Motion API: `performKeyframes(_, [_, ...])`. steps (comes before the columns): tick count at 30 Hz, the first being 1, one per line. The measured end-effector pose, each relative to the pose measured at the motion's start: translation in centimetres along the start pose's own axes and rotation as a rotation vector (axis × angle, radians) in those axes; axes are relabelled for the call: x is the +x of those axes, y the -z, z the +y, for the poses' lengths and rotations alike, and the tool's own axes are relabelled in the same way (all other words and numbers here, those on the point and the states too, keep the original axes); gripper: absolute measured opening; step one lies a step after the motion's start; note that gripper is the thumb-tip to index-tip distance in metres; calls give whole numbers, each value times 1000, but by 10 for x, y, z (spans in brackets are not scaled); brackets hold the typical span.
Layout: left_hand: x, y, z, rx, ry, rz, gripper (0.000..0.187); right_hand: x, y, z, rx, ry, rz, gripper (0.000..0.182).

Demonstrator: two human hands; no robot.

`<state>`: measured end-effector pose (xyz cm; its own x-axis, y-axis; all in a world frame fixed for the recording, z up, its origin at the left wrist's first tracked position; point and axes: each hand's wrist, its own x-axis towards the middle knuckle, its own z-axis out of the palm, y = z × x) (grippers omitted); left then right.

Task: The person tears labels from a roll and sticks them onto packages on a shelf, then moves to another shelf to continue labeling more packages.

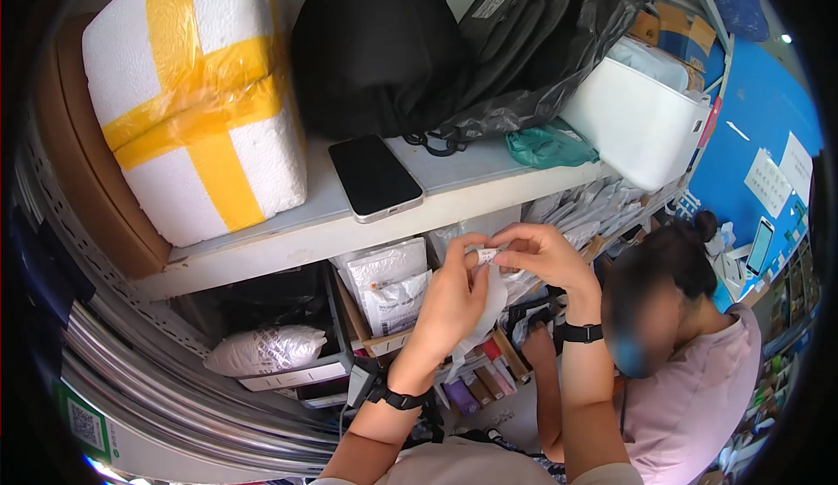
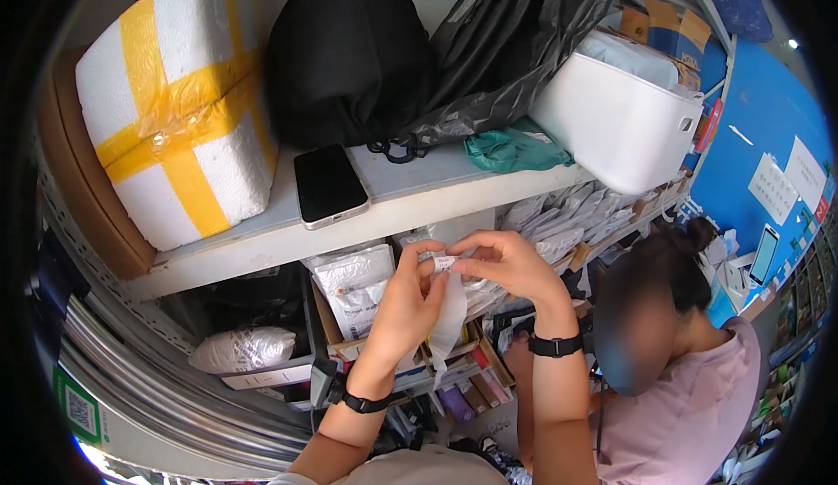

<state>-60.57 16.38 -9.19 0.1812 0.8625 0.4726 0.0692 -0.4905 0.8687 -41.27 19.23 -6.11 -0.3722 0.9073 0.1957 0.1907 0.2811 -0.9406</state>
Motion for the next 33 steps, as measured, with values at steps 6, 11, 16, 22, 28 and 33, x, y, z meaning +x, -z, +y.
performKeyframes(6, [3, 3, 8, 70, 62, -7, 31, 0, -1, -3, -24, 87, -1, 17])
performKeyframes(11, [6, 5, 13, 108, -86, -4, 32, -1, -6, -8, 79, 8, 47, 13])
performKeyframes(16, [8, 4, 23, 48, 15, 19, 22, -2, -8, -8, 42, 131, 94, 13])
performKeyframes(22, [12, 8, 17, 294, 24, 2, 28, -1, -6, -1, 117, 141, 83, 13])
performKeyframes(28, [-7, 25, 33, 113, 236, 77, 53, 23, 8, 5, -88, -174, 367, 22])
performKeyframes(33, [-9, 44, 3, 35, 169, 122, 28, 65, 24, 50, -492, 202, 408, 43])
